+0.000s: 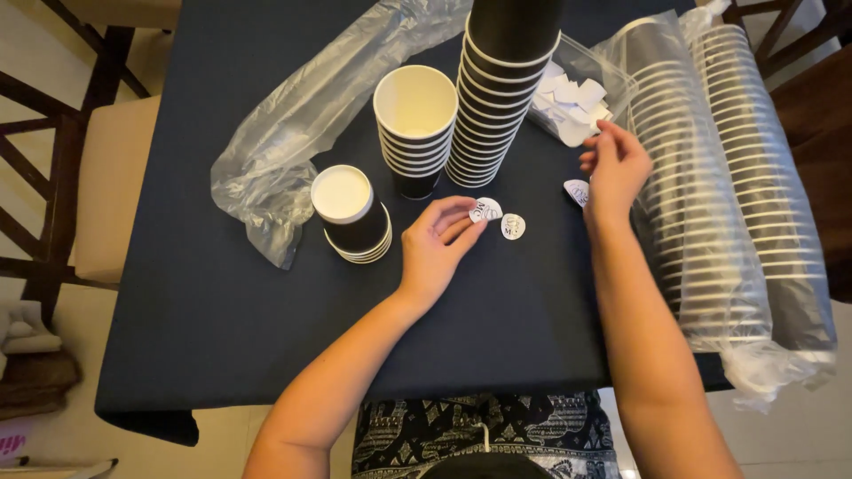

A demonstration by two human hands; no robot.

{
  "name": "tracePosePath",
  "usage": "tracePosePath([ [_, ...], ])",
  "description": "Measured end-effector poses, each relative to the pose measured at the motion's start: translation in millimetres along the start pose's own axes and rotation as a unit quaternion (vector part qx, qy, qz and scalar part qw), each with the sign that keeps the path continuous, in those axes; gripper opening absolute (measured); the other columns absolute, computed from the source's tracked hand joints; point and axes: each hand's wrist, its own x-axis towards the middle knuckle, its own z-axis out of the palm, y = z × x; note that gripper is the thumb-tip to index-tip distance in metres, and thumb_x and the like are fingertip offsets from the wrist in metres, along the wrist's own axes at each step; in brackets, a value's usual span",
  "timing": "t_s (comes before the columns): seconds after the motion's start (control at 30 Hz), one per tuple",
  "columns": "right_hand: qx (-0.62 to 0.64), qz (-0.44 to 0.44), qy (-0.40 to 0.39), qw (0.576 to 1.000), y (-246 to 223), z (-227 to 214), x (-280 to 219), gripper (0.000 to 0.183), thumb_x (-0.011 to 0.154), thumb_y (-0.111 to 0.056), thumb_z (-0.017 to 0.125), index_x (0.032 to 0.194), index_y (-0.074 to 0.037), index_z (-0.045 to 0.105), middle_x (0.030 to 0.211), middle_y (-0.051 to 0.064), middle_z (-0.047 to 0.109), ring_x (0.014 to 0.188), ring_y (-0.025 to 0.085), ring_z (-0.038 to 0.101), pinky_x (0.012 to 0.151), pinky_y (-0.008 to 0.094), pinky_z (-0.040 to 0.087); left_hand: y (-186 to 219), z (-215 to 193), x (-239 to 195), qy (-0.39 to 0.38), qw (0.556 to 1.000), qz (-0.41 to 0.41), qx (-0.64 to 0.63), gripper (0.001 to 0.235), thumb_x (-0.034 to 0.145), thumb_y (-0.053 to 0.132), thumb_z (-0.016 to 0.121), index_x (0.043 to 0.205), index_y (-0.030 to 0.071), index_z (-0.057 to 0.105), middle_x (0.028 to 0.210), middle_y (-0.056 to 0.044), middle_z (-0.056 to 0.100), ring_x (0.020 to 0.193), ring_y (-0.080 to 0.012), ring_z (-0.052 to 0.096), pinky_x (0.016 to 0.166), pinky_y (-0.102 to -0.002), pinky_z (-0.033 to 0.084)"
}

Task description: Peeling circular logo stickers and applying them to the sides of black and white striped paper cups.

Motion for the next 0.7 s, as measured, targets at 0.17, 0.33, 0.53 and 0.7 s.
tracePosePath([
  [0.17,0.019,0.019,-0.146,0.989,-38,15,-81,0.015,0.108,-0.014,0.059,0.109,-0.001,0.067,0.087,0.02,0.069,0.065,0.019,0.067,0.055,0.026,0.06,1,1,-5,-0.013,0.996,0.073,0.051,0.033,0.081,-0.002,0.085,0.11,-0.004,0.07,0.108,-0.019,0.074,0.1,-0.0282,0.075,0.087,-0.033,0.064],
  [0.33,0.076,0.111,-0.231,0.964,-36,22,-132,0.019,0.104,-0.013,0.065,0.107,0.006,0.069,0.082,0.023,0.067,0.066,0.027,0.07,0.056,0.037,0.064,6,-1,-5,-0.021,0.981,0.162,0.109,0.033,0.079,0.0,0.088,0.108,-0.002,0.072,0.111,-0.014,0.072,0.104,-0.029,0.074,0.087,-0.034,0.065],
  [0.53,0.104,0.065,-0.235,0.964,-32,17,-137,0.01,0.101,-0.004,0.068,0.102,0.007,0.067,0.08,0.019,0.067,0.067,0.025,0.072,0.059,0.033,0.063,11,2,-6,-0.031,0.956,0.25,0.148,0.032,0.081,0.003,0.086,0.109,-0.002,0.071,0.114,-0.015,0.071,0.099,-0.0282,0.074,0.079,-0.033,0.066],
  [0.7,0.112,0.002,-0.21,0.971,-39,14,-133,0.012,0.106,-0.006,0.062,0.103,0.005,0.064,0.073,0.013,0.062,0.063,0.019,0.066,0.057,0.027,0.058,32,-10,-1,0.034,0.814,0.48,0.325,0.027,0.088,0.023,0.082,0.109,0.007,0.074,0.119,-0.013,0.07,0.095,-0.0268,0.069,0.082,-0.036,0.06],
])
